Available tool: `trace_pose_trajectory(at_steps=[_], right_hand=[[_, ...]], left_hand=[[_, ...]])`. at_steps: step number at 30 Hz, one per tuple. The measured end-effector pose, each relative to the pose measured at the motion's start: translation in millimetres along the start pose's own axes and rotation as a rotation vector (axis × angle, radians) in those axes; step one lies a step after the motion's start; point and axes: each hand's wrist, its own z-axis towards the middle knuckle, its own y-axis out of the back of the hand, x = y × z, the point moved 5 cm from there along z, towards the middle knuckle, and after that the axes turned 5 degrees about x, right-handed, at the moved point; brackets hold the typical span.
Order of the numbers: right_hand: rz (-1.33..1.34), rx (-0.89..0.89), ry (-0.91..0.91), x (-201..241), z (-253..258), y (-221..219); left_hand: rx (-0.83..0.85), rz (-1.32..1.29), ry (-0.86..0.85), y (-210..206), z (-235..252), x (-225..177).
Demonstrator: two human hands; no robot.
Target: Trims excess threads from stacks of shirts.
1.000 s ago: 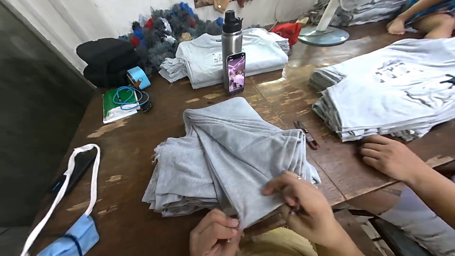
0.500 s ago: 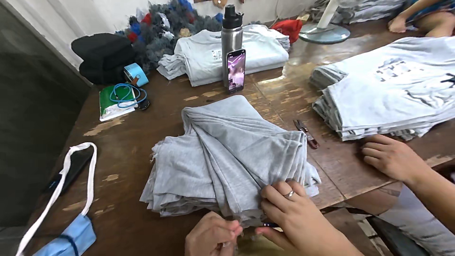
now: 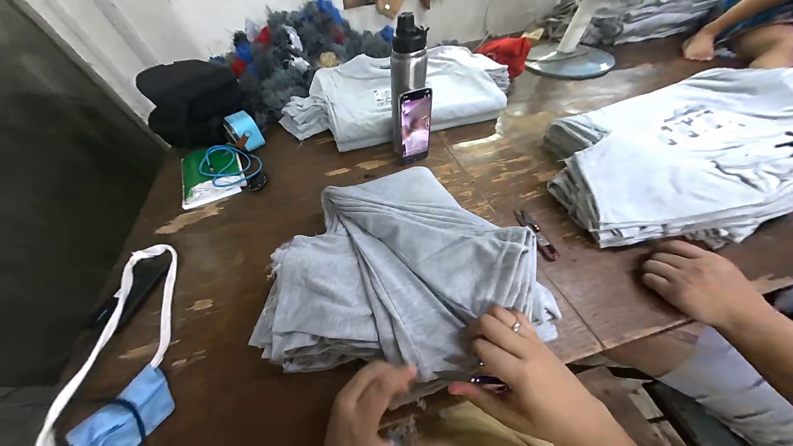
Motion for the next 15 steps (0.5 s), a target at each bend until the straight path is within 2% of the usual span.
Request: trace_pose_trajectory(at_steps=[3,7,10,15], right_hand=[[0.038,-0.030,0.006,-4.8,0.3,5.1],[0.084,-0.084,0.002,-9.1,0.4,7.1],[0.106,-0.100,-0.015,-10.9,-1.3,6.6],[0.128,-0.124,-0.029,-9.9,0.3,5.1]], left_hand=[[-0.157,0.197,0.043,-19.5,6.2,0.9],[-0.227,0.233,-0.011,-28.8,8.3,-6.1],[-0.160,0.143,-0.065,-16.7,9.0,-4.0],[0.081,-0.110,-0.131,8.7,0.1,-14.1]])
